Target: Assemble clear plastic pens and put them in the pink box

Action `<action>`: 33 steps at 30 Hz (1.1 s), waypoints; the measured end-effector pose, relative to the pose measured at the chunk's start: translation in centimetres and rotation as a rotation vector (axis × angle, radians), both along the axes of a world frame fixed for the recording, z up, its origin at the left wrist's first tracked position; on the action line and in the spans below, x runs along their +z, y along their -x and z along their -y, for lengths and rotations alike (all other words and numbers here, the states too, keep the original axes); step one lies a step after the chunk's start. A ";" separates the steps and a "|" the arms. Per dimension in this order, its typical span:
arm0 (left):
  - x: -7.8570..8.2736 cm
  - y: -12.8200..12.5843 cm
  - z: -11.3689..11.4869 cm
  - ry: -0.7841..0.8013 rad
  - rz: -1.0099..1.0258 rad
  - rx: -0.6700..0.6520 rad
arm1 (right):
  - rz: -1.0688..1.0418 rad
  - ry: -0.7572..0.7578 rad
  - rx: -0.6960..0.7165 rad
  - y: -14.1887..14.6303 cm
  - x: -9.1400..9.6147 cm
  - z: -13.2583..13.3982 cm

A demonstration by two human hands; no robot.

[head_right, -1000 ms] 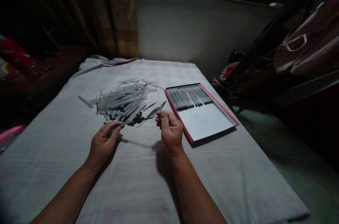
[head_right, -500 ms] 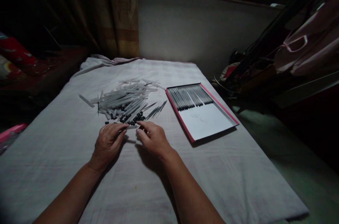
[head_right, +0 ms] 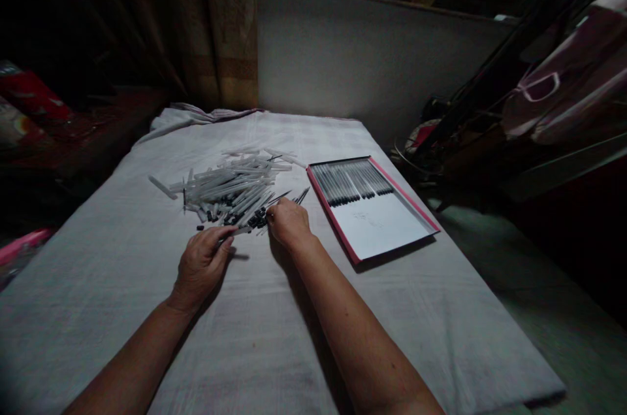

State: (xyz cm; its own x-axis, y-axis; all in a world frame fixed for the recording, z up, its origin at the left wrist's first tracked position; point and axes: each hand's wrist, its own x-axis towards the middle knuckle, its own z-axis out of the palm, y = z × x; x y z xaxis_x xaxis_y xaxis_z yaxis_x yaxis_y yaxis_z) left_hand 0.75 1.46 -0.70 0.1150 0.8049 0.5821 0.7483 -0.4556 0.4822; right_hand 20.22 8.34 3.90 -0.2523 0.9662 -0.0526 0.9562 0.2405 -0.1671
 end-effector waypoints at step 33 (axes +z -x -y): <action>0.8 -0.6 0.6 -0.069 -0.135 -0.091 | -1.686 0.402 -0.327 -1.4 -3.2 5.3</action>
